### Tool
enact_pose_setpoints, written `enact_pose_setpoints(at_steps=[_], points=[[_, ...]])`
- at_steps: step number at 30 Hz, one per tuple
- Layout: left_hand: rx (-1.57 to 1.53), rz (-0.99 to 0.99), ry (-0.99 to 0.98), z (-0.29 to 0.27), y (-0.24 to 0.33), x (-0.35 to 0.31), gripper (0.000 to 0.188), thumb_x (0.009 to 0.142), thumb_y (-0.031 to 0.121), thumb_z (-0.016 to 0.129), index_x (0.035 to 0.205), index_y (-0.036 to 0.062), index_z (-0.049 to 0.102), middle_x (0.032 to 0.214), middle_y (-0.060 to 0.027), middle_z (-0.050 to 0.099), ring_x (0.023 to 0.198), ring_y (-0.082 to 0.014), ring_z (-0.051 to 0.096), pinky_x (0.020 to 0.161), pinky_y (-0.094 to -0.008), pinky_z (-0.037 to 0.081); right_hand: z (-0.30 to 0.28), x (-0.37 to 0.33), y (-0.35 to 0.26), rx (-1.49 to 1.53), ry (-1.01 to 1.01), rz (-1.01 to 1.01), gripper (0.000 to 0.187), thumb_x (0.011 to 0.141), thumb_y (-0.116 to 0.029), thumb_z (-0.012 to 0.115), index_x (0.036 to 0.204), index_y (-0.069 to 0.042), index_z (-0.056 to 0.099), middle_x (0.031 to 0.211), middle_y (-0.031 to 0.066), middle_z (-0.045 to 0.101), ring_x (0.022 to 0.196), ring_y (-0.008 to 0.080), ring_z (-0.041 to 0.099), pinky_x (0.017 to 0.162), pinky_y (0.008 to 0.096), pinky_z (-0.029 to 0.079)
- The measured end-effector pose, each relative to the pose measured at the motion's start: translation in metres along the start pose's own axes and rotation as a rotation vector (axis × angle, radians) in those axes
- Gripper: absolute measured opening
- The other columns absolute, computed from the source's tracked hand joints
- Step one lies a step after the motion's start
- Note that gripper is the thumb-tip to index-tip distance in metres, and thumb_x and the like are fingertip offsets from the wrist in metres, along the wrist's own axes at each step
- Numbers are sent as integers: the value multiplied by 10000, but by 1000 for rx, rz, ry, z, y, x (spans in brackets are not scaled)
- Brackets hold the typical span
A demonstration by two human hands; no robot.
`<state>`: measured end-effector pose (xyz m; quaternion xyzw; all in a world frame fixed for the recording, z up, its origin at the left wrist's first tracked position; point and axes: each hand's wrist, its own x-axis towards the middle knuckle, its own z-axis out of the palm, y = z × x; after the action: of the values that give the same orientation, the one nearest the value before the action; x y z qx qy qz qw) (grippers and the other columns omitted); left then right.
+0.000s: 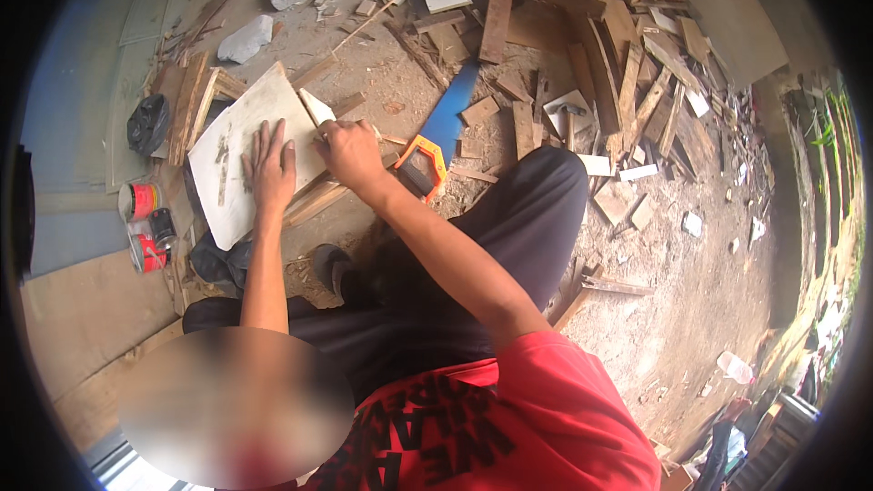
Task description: The person sits on the floor and assembles a white wooden board by hand, aligning and pressing wooden strips into place. They then use a hammer to tap the strips securely, occasionally adjusting the board's position.
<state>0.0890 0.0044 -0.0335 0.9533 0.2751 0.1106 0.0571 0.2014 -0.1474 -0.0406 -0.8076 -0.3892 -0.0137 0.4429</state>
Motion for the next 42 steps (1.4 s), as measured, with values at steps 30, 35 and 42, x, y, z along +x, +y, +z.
enact_pose_setpoints(at_steps=[30, 35, 42], points=[[-10, 24, 17, 2, 2, 0, 513, 1012, 363, 426, 1513, 251, 413, 1598, -112, 324, 1491, -320, 257, 1191, -607, 102, 18, -106, 163, 10, -56, 422, 208, 851, -196, 710, 817, 6, 675, 764, 241, 662, 752, 424, 666, 656, 479, 527], [13, 11, 39, 5, -1, -2, 509, 1017, 394, 416, 1505, 247, 428, 1601, -98, 324, 1494, -300, 256, 1203, -584, 100, 22, -107, 170, 41, -149, 378, 197, 867, -173, 690, 826, 19, 673, 743, 244, 641, 723, 400, 672, 616, 458, 507], [-69, 25, 163, -1, 4, -1, 453, 994, 323, 516, 1419, 167, 521, 1537, -129, 418, 1445, -330, 346, 1170, -606, 179, 28, -95, 166, 224, -96, 262, 228, 911, -182, 651, 807, 21, 654, 652, 135, 641, 598, 244, 651, 569, 375, 485]])
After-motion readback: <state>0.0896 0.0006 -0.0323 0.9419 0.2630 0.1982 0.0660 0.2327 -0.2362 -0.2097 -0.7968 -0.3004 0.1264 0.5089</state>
